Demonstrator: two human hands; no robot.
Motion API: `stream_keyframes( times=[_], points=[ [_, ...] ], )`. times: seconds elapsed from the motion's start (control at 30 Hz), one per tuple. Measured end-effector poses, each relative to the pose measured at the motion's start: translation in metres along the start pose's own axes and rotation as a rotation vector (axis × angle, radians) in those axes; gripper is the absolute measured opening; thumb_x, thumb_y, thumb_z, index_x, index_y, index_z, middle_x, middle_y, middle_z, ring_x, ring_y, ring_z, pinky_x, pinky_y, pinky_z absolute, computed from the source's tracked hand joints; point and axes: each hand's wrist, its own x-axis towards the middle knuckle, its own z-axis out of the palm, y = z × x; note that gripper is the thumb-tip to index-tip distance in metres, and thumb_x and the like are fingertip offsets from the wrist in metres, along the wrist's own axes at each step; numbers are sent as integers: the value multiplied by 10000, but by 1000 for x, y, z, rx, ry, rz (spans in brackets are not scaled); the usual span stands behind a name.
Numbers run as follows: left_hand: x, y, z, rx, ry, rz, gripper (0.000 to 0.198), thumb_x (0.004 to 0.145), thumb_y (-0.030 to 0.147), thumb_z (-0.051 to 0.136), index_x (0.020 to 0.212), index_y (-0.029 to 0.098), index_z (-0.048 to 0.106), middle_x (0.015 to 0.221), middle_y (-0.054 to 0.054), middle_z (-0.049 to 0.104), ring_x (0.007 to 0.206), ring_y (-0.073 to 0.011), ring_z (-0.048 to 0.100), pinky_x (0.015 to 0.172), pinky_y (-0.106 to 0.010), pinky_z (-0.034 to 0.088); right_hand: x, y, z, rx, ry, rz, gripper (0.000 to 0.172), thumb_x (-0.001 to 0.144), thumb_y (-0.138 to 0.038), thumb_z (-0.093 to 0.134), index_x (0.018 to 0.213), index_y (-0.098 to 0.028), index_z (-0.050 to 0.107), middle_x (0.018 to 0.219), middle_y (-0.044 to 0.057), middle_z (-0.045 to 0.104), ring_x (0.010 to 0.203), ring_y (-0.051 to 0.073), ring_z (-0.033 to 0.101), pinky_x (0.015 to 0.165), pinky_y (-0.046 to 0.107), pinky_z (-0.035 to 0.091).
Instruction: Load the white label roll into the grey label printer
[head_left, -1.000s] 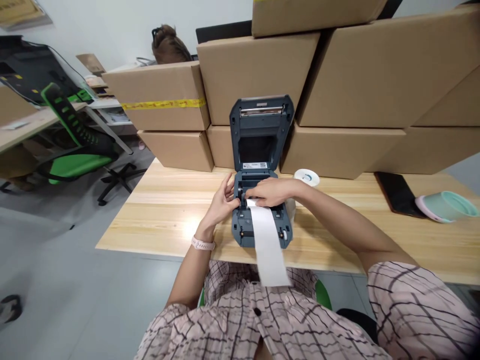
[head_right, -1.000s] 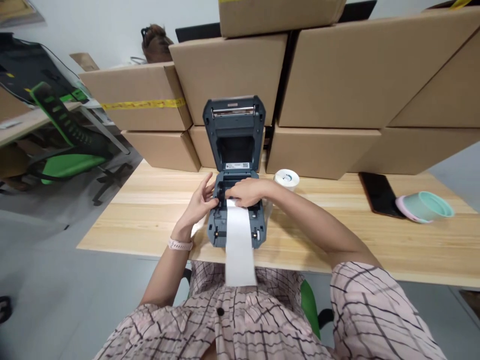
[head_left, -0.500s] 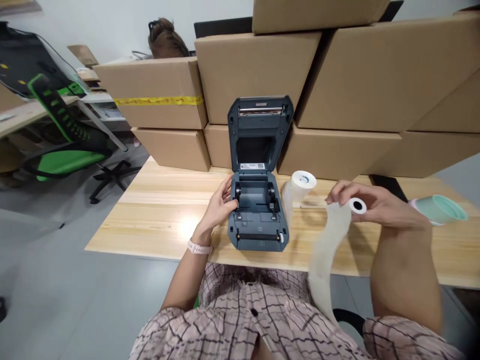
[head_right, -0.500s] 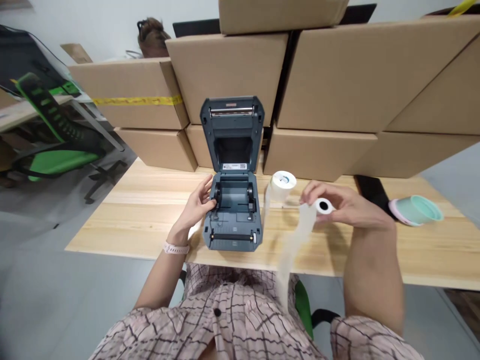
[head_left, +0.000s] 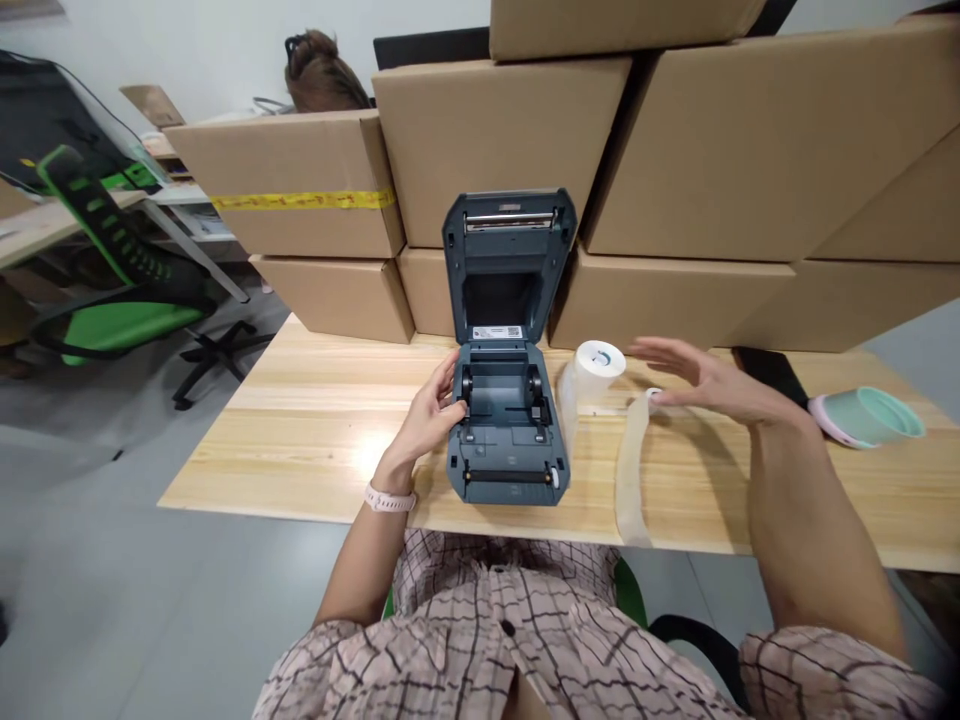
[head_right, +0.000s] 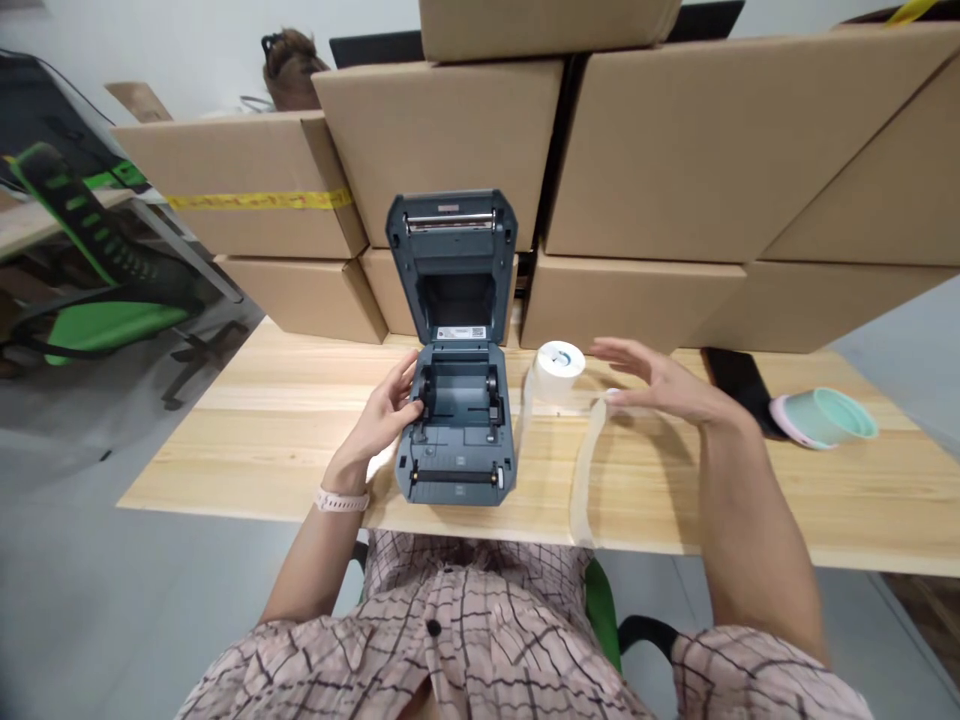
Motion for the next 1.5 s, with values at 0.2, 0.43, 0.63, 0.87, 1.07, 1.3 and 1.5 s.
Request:
stream_keyframes(
  times=[0.2,0.43,0.63,0.87,1.07,1.3,1.5],
  points=[
    [-1,0,-2,33,-44,14,881,853,283,697,1635,222,294,1683,-148,364,1532,-302,406,1258,-461,353,63,-24,21,-113,-193,-36,876,582,-480,915,1356,-240,581,1414,114,652,1360,347,580,1179,514,453],
    [-2,0,-1,-13,-39,23,898,865,290,679,1653,239,252,1687,-123,365,1532,-295,407,1265,-451,343,61,-56,33,140,-162,-190,755,620,-602,850,1226,-219,612,1209,147,727,1027,313,712,829,401,581],
    [-2,-2,-2,-28,-37,12,928,860,282,698,1658,254,226,1697,-125,343,1525,-292,420,1267,-459,342,64,-145,77,-213,-341,-466,713,648,-607,838,1209,-226,615,1186,93,715,1006,280,685,821,382,554],
    [-4,-2,-1,-21,-34,-17,1014,862,285,682,1681,258,84,1733,-129,243,1555,-300,369,1276,-475,313,92,-167,120,-711,-462,-433,637,735,-595,764,1216,-195,641,1220,120,701,1075,323,666,889,415,503],
    [-4,-4,-2,-23,-26,-3,1021,834,228,672,1680,279,102,1730,-109,259,1553,-292,374,1276,-476,315,102,-162,136,-862,-531,-340,602,778,-617,727,1196,-196,622,1210,116,722,1071,331,681,823,366,485],
    [-3,-5,-2,-4,-34,5,1004,839,217,649,1683,236,105,1743,-123,208,1587,-306,299,1300,-486,254,92,-150,147,-874,-434,-357,605,839,-580,712,1272,-167,622,1261,152,697,1114,350,664,874,405,501],
    [-3,-6,-2,14,-62,53,963,873,240,636,1683,245,115,1739,-111,229,1566,-310,341,1300,-495,259,17,-145,145,-680,-223,-689,437,1057,-455,482,1395,-214,618,1440,129,626,1286,294,584,1057,476,490]
  ],
)
